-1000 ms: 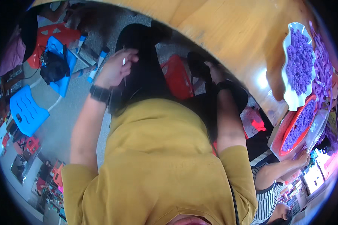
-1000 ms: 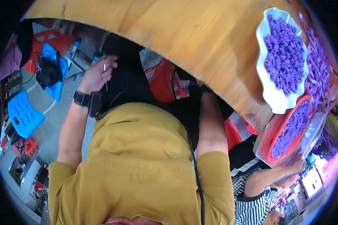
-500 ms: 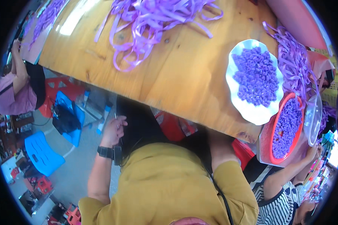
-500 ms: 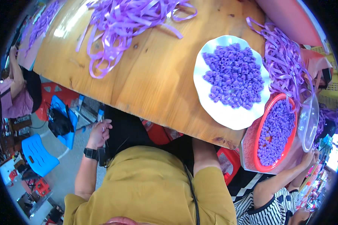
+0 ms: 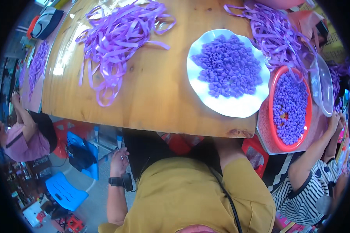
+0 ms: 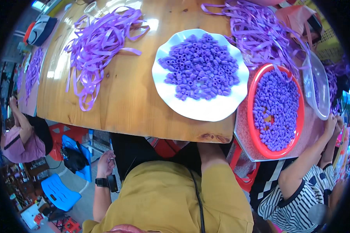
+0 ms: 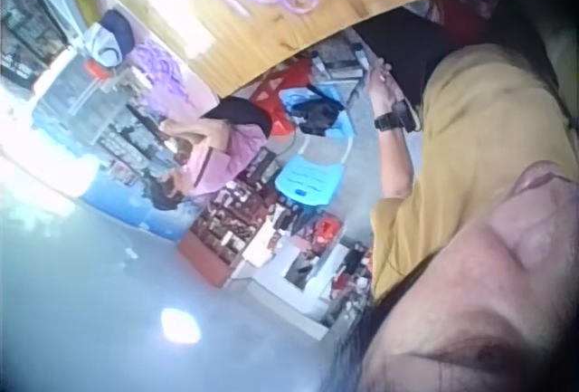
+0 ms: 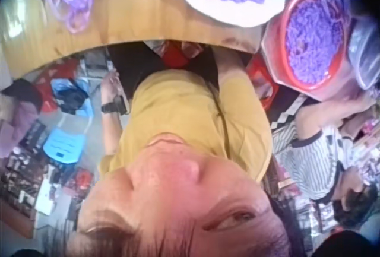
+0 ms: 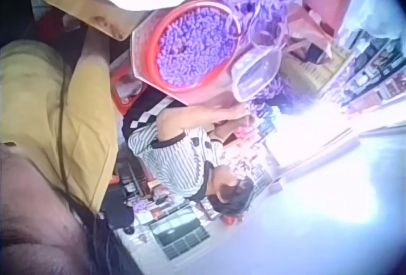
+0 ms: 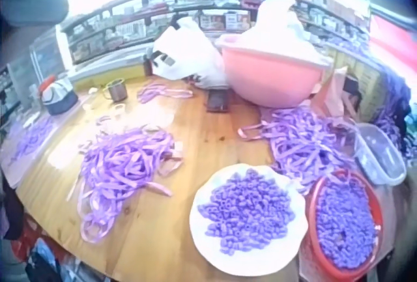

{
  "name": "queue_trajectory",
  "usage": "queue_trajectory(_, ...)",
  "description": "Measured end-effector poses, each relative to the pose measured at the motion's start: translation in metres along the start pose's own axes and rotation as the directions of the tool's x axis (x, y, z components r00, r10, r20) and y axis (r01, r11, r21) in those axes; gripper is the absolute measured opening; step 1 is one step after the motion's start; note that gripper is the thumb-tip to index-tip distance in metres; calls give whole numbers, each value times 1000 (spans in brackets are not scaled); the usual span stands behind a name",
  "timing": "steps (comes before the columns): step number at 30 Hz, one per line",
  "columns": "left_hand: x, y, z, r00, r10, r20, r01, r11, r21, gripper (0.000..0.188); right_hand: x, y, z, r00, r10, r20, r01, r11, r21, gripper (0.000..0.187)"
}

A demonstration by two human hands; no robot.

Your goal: Assembling small purple ribbon bows by tying ribbons and adding decorative beads.

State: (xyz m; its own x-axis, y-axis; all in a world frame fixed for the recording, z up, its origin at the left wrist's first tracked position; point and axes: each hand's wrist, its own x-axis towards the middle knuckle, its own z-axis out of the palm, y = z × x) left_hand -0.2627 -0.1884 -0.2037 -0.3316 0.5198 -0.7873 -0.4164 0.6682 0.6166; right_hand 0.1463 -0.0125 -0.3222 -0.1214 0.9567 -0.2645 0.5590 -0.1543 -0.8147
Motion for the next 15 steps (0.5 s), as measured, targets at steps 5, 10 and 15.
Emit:
queue_trajectory(5, -4, -7, -8, 999, -31, -14, 32, 997, 65, 26, 6, -3, -3, 1000, 2, 6, -2, 999, 50, 60)
queue_trajectory(10, -18, -3, -3, 997, -26, -79, 31, 997, 70, 20, 8, -7, -5, 1000, -19, 21, 17, 995, 102, 60)
queue_trajectory(15, -25, -10, -11, 994, -47, -95, 56, 994, 93, 21, 15, -11, -5, 998, -43, 49, 35, 988, 152, 60)
